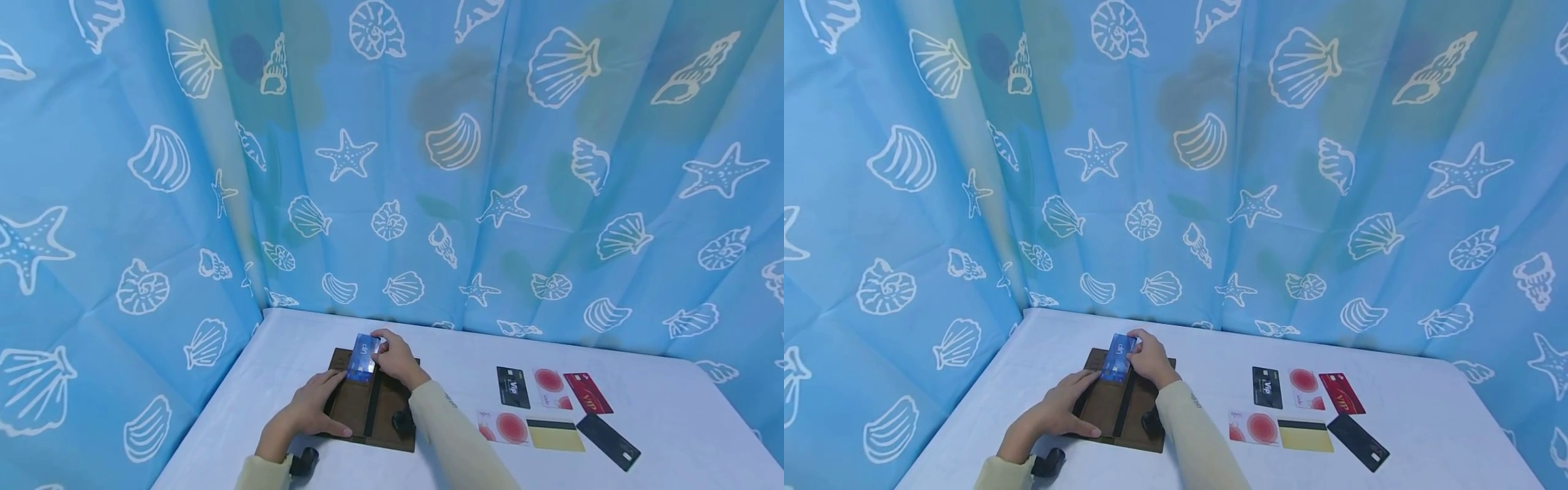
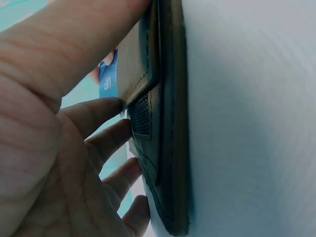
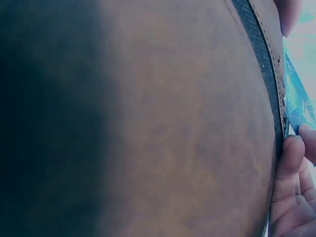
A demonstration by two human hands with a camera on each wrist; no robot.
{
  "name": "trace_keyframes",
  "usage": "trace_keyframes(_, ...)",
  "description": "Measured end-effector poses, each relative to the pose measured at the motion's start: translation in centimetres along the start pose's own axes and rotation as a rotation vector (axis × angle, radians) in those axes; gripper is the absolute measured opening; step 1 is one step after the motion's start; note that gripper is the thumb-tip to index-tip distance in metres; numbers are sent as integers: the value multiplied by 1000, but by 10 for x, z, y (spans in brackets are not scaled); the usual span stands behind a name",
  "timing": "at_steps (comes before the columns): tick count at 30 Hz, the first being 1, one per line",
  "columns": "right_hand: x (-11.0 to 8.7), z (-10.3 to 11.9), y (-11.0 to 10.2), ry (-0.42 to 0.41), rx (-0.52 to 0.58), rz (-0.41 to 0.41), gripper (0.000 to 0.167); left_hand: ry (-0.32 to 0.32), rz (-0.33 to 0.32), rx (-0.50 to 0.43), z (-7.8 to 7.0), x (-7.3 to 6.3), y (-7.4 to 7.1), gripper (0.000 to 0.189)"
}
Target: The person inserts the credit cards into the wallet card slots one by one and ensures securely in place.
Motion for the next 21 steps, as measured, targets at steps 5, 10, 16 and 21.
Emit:
trace_keyframes(5, -1, 1, 0, 0, -29, 29, 40, 1, 0, 1, 1, 0, 0, 108)
trace_keyframes(10, -3, 4, 1, -17, -90, 65, 34, 4, 4, -2, -1, 1, -1, 108)
trace_keyframes(16, -6, 10, 3, -42, -121, 91, 26, -4, 2, -11, -2, 0, -3, 109)
trace_keyframes(21, -10, 5, 6, -9, -86, 89, 24, -1, 13, -16, -1, -1, 0, 108)
Point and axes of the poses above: each hand's wrist, its own x-axis towards the middle knuckle, its own y-axis out of the palm, z = x × y, the point moved 7 cm from there along x, towards the middle knuckle, and after that the axes turned 6 degrees about -x, right-handed, at the moved point
